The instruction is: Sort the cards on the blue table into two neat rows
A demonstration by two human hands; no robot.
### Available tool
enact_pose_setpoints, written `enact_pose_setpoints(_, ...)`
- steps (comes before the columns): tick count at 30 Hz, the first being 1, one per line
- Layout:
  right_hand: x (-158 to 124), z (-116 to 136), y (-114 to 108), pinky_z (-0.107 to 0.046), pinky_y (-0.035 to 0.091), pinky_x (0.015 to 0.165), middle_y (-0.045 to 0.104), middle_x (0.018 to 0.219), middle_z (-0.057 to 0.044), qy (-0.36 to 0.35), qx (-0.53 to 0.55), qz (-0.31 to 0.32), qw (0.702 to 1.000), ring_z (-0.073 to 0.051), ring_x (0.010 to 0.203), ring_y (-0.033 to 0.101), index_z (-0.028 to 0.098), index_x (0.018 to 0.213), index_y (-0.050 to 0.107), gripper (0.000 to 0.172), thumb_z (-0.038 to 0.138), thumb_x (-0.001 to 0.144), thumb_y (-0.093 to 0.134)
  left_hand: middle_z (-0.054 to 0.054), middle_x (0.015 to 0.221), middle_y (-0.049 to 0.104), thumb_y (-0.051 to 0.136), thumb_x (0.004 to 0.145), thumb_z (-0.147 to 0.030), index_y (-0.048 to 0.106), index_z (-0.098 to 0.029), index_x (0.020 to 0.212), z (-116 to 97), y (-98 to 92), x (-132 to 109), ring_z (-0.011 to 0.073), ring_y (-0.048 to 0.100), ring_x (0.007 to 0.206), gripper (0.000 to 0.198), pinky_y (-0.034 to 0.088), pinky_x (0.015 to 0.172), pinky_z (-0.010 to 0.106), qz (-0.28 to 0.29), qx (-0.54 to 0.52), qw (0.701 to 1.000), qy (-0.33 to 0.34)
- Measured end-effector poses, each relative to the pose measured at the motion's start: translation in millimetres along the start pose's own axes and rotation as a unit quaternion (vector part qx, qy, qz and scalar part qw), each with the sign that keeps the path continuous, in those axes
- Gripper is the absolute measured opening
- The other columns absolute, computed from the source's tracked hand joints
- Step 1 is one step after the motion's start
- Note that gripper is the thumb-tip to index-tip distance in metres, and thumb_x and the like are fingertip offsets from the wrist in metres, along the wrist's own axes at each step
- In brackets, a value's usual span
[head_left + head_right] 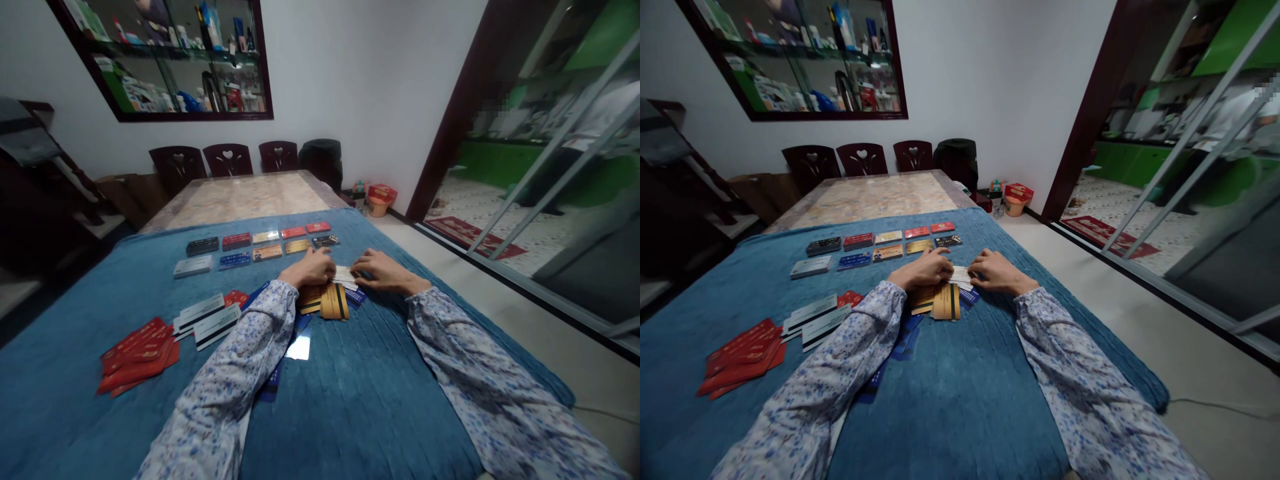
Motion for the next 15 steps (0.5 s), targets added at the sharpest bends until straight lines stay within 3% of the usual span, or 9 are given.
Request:
enact_pose_setpoints(7, 0.8, -2.1, 0.2, -0.041, 0.042, 0.090, 0.078, 0.106, -0.011, -0.032, 0.027, -0.019, 0.999, -0.026, 0.095, 0.057, 0.021, 0.107, 0.078, 0.024, 0.029, 0.094, 0.060, 0.010, 0.108, 0.076, 0.060, 0.087, -0.017, 0.075, -0.019, 0.082, -3.6, -1.7, -3.2, 0.0341, 0.040, 0.146, 0.016, 0.029, 0.117, 0.054, -0.013, -0.012, 1.000, 0.001)
enact_pose_setpoints(15, -1.5, -1.6, -0.9, -0.039, 0.045, 0.089, 0.078, 0.101, -0.010, -0.037, 0.046, -0.035, 0.998, -0.026, 0.096, 0.058, 0.021, 0.105, 0.078, 0.022, 0.027, 0.094, 0.060, 0.008, 0.100, 0.076, 0.057, 0.089, -0.019, 0.070, -0.019, 0.076, -3.0, -2.4, -3.6, 0.0307, 0.047, 0.141, 0.019, 0.032, 0.113, 0.049, -0.024, -0.011, 0.999, 0.020)
Point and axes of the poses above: each hand's wrist, its own x-axis towards the middle knuckle, its own y-axis out of the palm, z = x × y, the point moved 2 cm from there along x, towards the middle knuckle
